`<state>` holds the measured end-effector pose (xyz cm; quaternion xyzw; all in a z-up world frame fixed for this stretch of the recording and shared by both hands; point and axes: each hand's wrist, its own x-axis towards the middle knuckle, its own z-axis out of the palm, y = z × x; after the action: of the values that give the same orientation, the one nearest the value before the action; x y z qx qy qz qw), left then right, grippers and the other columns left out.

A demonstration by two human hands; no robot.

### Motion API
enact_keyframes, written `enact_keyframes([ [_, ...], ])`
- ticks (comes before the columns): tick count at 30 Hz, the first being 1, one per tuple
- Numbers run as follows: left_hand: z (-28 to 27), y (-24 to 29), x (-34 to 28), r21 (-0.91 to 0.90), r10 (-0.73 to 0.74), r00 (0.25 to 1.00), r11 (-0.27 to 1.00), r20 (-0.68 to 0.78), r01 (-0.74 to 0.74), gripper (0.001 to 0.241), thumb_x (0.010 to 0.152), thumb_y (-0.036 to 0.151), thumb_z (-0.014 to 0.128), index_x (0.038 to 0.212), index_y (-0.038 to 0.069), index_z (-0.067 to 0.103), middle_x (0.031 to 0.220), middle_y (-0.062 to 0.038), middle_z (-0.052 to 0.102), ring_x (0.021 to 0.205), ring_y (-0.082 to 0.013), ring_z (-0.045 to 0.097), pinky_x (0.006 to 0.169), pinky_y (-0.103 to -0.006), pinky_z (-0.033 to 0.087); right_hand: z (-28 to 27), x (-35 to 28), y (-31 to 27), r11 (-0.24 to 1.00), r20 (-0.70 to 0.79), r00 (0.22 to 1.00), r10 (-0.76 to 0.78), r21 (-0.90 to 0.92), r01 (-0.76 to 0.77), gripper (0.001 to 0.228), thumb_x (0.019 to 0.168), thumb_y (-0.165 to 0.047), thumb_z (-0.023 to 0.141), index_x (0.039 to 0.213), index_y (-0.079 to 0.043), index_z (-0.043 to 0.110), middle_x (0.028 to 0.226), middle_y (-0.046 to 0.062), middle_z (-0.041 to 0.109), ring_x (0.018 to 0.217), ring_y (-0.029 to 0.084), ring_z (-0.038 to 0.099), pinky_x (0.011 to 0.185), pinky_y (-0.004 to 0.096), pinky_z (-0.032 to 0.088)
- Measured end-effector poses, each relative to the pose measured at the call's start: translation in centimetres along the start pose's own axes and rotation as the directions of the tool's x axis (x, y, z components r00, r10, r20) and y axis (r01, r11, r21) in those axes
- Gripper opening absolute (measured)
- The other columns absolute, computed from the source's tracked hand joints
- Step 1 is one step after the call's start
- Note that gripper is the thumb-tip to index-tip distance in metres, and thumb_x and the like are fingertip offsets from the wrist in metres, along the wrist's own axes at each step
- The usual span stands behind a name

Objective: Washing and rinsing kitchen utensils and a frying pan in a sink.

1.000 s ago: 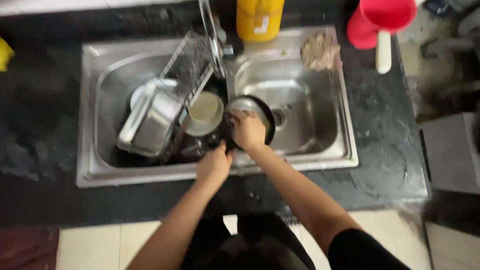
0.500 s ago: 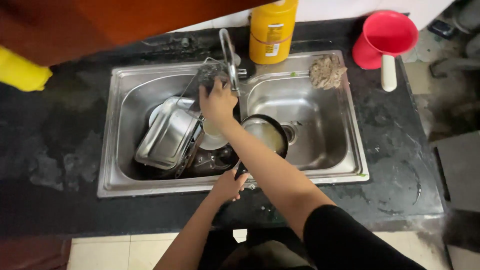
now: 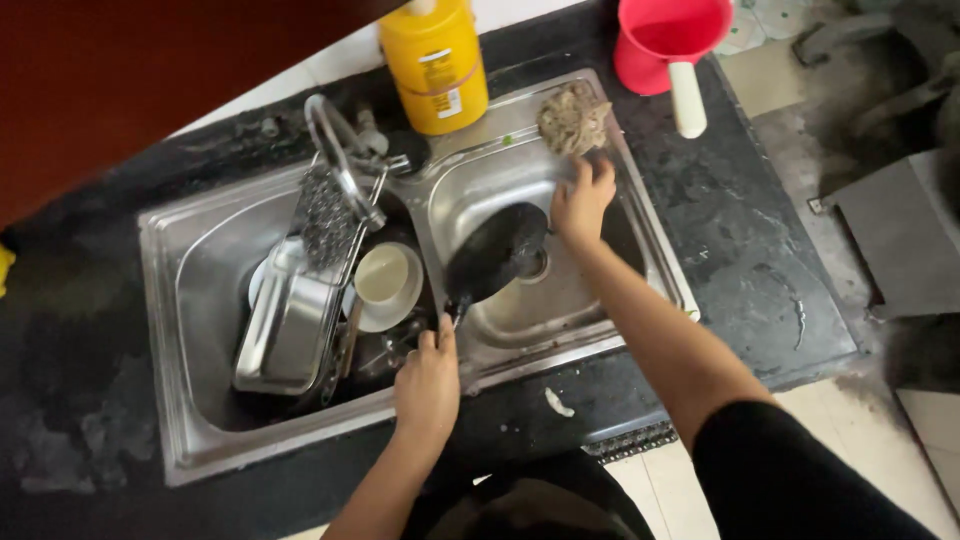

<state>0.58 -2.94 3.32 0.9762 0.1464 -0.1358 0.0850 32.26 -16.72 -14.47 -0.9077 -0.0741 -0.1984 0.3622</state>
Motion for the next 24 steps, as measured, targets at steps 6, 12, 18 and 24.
enact_keyframes([
  [6, 5.3, -4.2, 1.7, -0.285, -0.103, 0.987, 0.957, -0.127, 0.063, 0.059, 0.093, 0.032, 0.065, 0.147, 0.01, 0.054, 0.113, -0.018, 0.072, 0.091, -0.0421, 0.071, 0.076, -0.0518, 0.057, 1.8, 9.8, -0.2, 0.997, 0.18, 0.982, -0.062, 0.063, 0.051, 0.063, 0.092, -0.017, 0.073, 0.151, -0.02, 0.052, 0.16, 0.028, 0.025, 0.138, 0.057, 0.035, 0.113, 0.06, 0.04],
  [12, 4.0, -7.2, 0.4, -0.863, -0.114, 0.921, 0.322, 0.373, 0.389, 0.02, 0.101, 0.017, 0.063, 0.095, -0.002, 0.068, 0.07, -0.009, 0.063, 0.043, -0.0177, 0.049, 0.042, -0.0329, 0.04, 7.1, 12.7, 3.9, 0.946, 0.395, 0.89, -0.228, -0.127, 0.299, 0.064, 0.075, -0.03, 0.085, 0.137, -0.029, 0.071, 0.162, 0.024, 0.025, 0.127, 0.065, 0.033, 0.102, 0.071, 0.044],
  [18, 5.3, -8.7, 0.7, -0.869, -0.077, 0.907, 0.261, 0.415, 0.42, 0.026, 0.103, 0.021, 0.063, 0.09, -0.001, 0.066, 0.066, -0.007, 0.06, 0.046, -0.0158, 0.05, 0.044, -0.0316, 0.043, -0.8, 10.1, -3.0, 0.965, 0.154, 0.969, -0.194, 0.206, 0.16, 0.031, 0.079, -0.01, 0.081, 0.109, -0.012, 0.074, 0.094, 0.014, 0.066, 0.08, 0.032, 0.066, 0.075, 0.041, 0.056],
  [24, 8.5, -9.9, 0.9, -0.908, 0.01, 0.934, 0.236, 0.358, 0.346, 0.022, 0.104, 0.018, 0.062, 0.109, -0.002, 0.068, 0.077, -0.008, 0.065, 0.045, -0.0143, 0.05, 0.04, -0.0292, 0.041, -8.9, 0.7, -11.6, 0.691, 0.649, 0.751, -0.125, 0.6, -0.403, 0.054, 0.085, 0.004, 0.059, 0.131, -0.01, 0.035, 0.116, 0.024, 0.061, 0.068, 0.028, 0.07, 0.045, 0.034, 0.062],
])
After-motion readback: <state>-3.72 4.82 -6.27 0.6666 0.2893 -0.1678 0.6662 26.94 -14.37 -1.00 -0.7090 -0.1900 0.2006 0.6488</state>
